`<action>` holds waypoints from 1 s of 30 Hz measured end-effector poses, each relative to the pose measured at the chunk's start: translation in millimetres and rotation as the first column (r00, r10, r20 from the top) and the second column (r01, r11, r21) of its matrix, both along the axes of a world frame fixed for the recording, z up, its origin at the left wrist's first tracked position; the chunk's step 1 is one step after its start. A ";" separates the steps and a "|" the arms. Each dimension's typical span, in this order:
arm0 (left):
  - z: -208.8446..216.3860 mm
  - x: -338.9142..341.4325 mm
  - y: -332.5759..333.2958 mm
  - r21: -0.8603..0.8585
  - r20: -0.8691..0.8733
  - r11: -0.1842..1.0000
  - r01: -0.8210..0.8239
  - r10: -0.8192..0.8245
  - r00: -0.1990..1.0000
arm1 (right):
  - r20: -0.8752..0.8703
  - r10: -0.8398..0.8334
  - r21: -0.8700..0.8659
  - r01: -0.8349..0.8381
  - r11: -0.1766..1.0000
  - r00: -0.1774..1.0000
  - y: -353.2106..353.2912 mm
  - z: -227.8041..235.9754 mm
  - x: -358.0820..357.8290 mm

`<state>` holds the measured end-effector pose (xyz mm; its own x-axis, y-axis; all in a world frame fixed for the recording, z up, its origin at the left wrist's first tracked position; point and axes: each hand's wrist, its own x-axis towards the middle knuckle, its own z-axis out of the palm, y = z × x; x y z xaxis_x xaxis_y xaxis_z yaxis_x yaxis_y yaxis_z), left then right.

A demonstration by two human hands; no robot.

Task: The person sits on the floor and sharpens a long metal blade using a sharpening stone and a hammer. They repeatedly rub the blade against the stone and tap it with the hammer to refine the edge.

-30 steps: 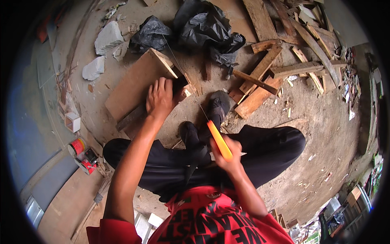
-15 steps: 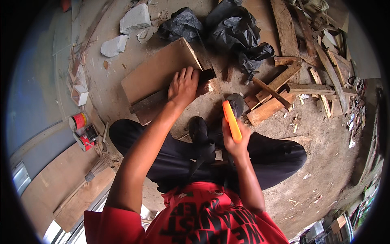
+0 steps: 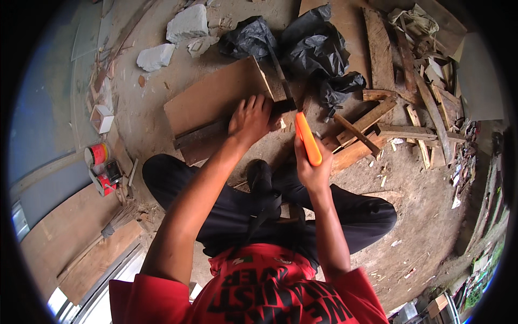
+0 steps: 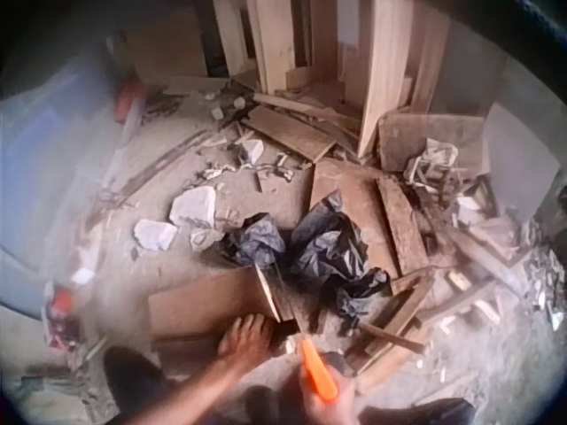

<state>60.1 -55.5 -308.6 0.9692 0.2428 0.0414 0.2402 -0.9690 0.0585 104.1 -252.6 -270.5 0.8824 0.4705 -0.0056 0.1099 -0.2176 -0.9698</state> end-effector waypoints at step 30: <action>-8.5 1.8 5.8 0.056 0.127 0.996 0.064 -0.070 0.989 | -0.011 0.004 -0.063 -0.005 0.998 1.000 -15.4 24.1 -11.1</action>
<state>61.9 -49.6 -317.1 0.9690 0.1717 0.1778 0.1683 -0.9851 0.0343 93.0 -268.0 -246.5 0.8798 0.4731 -0.0454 0.1002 -0.2780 -0.9553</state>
